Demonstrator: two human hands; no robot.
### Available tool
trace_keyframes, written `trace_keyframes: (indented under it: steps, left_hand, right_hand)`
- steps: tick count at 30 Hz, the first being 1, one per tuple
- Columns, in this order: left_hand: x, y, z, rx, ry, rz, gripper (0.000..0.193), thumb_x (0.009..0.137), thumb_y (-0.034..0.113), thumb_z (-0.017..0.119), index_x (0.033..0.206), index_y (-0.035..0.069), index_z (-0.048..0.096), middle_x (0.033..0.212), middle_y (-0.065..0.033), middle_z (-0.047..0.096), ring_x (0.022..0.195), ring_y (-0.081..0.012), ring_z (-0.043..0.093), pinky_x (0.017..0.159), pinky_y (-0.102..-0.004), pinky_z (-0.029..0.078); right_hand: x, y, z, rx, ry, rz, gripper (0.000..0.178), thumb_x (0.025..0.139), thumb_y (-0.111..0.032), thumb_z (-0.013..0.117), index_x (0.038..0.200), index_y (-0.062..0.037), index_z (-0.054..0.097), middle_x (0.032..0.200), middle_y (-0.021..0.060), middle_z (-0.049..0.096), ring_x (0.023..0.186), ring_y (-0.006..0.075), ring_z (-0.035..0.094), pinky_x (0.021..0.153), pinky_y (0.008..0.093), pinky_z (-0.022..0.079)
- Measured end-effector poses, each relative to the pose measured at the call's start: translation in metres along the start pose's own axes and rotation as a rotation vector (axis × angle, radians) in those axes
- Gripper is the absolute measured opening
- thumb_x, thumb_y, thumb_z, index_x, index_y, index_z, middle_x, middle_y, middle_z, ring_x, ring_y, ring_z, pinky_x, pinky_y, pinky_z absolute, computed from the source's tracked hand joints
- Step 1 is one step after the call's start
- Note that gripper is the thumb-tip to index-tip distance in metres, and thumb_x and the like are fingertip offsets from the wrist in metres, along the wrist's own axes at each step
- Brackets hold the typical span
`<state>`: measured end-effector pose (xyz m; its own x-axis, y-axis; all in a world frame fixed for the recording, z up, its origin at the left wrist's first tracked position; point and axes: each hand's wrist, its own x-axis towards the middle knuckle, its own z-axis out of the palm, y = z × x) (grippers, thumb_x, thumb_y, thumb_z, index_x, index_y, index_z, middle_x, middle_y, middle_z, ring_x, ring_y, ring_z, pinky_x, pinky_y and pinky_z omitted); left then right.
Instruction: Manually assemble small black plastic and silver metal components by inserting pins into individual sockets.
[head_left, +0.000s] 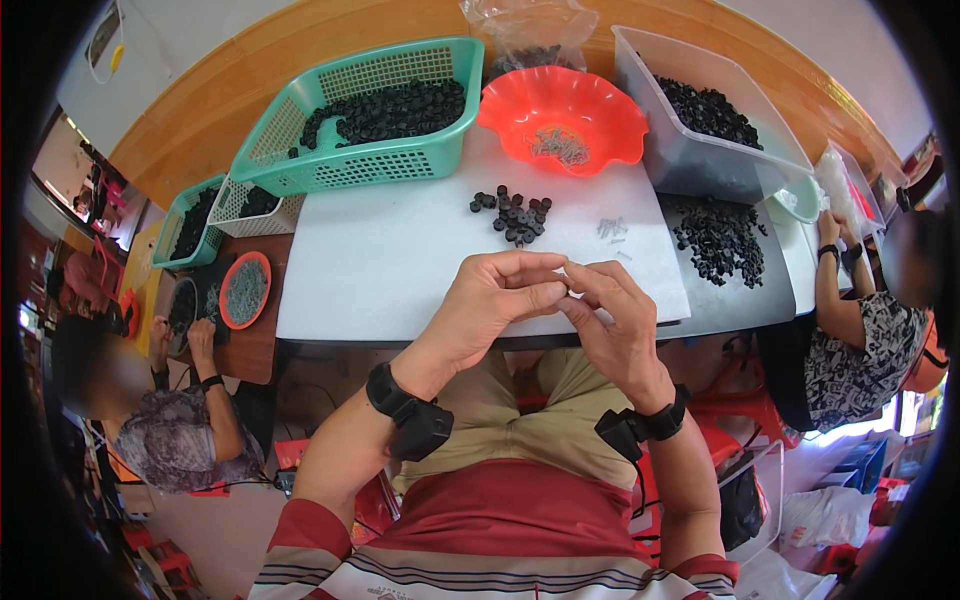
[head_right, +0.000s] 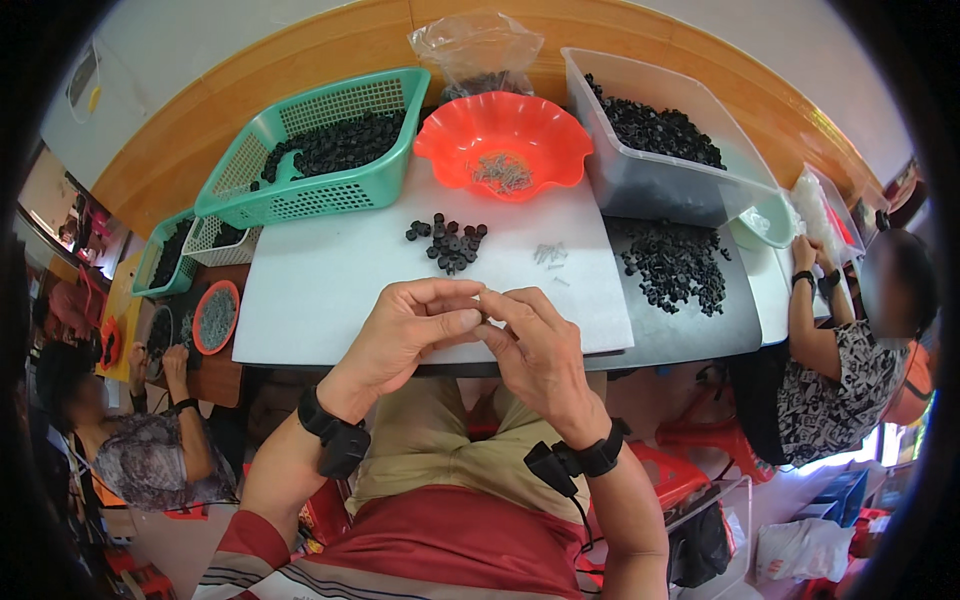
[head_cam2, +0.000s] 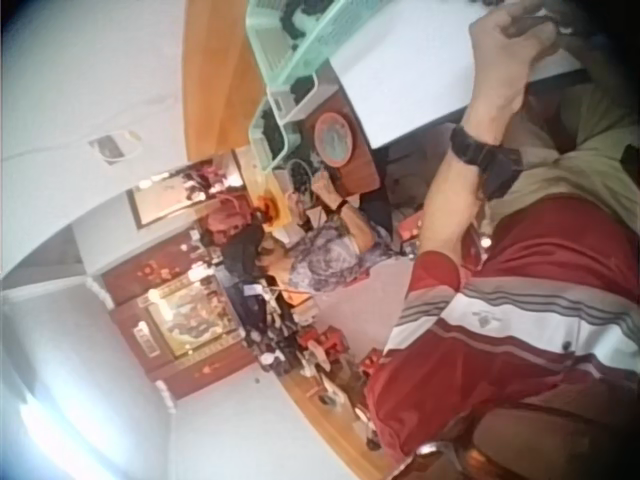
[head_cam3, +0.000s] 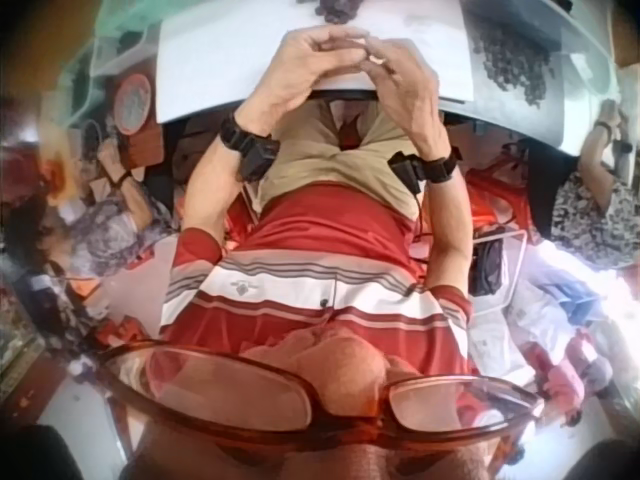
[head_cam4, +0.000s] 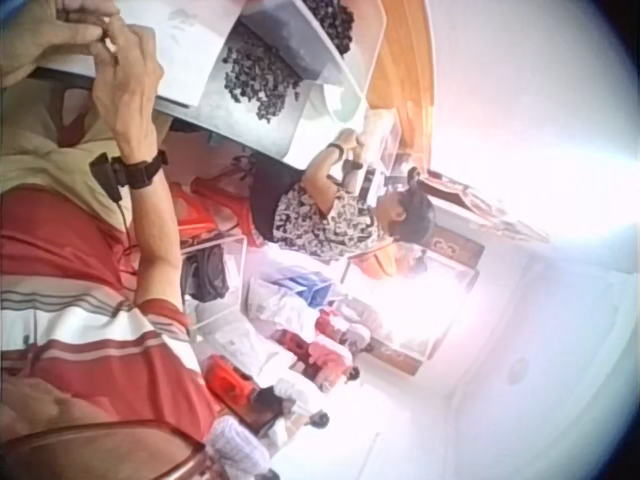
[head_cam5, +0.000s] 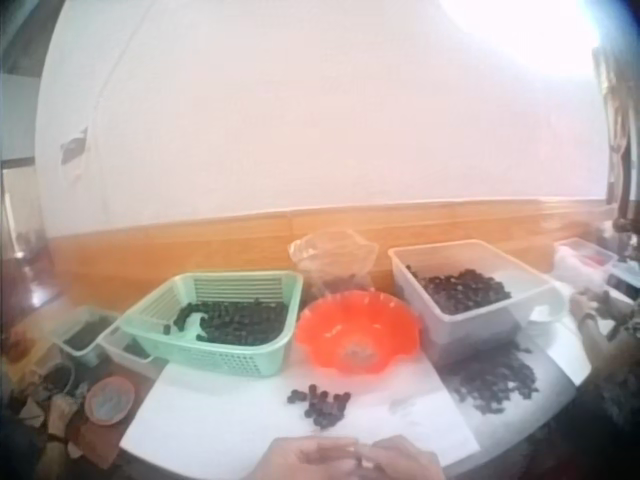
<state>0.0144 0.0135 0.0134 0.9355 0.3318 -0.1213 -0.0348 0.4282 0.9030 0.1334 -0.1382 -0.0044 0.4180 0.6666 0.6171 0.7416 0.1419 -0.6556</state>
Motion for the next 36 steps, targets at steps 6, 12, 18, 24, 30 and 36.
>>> trace_keyframes:
  steps: [6,12,18,24,30,36]
  left_hand:
    - [-0.002,-0.003,0.002,-0.27,-0.04,-0.062,0.027,0.099,0.007,0.069,0.123,-0.006,0.066,0.116,-0.014,0.07,0.106,-0.022,0.072,0.099,-0.0365,0.061]
    - [-0.001,-0.009,0.008,-0.348,-0.008,-0.093,0.022,0.101,0.007,0.066,0.122,0.0,0.067,0.111,-0.0099,0.072,0.103,-0.0199,0.073,0.099,-0.0379,0.061]
    - [-0.003,-0.012,0.01,-0.367,0.038,-0.095,0.022,0.101,0.007,0.066,0.121,0.001,0.068,0.113,-0.0094,0.072,0.104,-0.0197,0.072,0.099,-0.0369,0.061]
    - [-0.004,-0.013,0.012,-0.367,0.026,-0.083,0.021,0.101,0.007,0.067,0.121,0.002,0.068,0.114,-0.0093,0.072,0.103,-0.0195,0.073,0.097,-0.0355,0.061]
    - [-0.008,-0.008,0.018,-0.044,0.144,0.029,0.024,0.098,0.01,0.072,0.12,0.001,0.07,0.113,-0.0085,0.074,0.1,-0.017,0.072,0.09,-0.0322,0.061]
    - [0.01,0.007,-0.02,0.884,0.419,0.392,0.023,0.091,0.009,0.077,0.112,-0.001,0.074,0.106,-0.0103,0.076,0.093,-0.0171,0.071,0.083,-0.0295,0.057]
  right_hand:
    - [-0.001,-0.002,0.0,0.043,0.099,-0.025,0.028,0.084,0.002,0.08,0.11,-0.005,0.073,0.101,0.0101,0.068,0.075,0.0205,0.07,0.062,0.0311,0.058]
    - [-0.003,-0.002,0.002,-0.006,0.172,-0.068,0.026,0.085,0.002,0.079,0.11,-0.0048,0.074,0.1,0.0104,0.067,0.074,0.0205,0.069,0.062,0.0307,0.056]
    - [-0.003,-0.001,0.004,-0.03,0.181,-0.089,0.028,0.086,0.001,0.078,0.113,-0.0048,0.074,0.1,0.0118,0.067,0.074,0.0224,0.069,0.062,0.032,0.055]
    - [-0.007,-0.001,0.008,-0.171,0.168,-0.112,0.029,0.089,0.002,0.074,0.117,-0.0043,0.068,0.104,0.0133,0.065,0.075,0.0269,0.069,0.061,0.0345,0.055]
    - [-0.011,0.009,0.01,-0.119,0.193,-0.078,0.026,0.095,-0.003,0.071,0.12,-0.0021,0.062,0.106,0.0172,0.063,0.075,0.0277,0.067,0.062,0.0341,0.055]
    - [-0.013,0.012,0.009,0.098,0.176,0.096,0.019,0.099,-0.002,0.066,0.117,0.0005,0.061,0.108,0.0149,0.059,0.076,0.0207,0.063,0.066,0.0302,0.055]
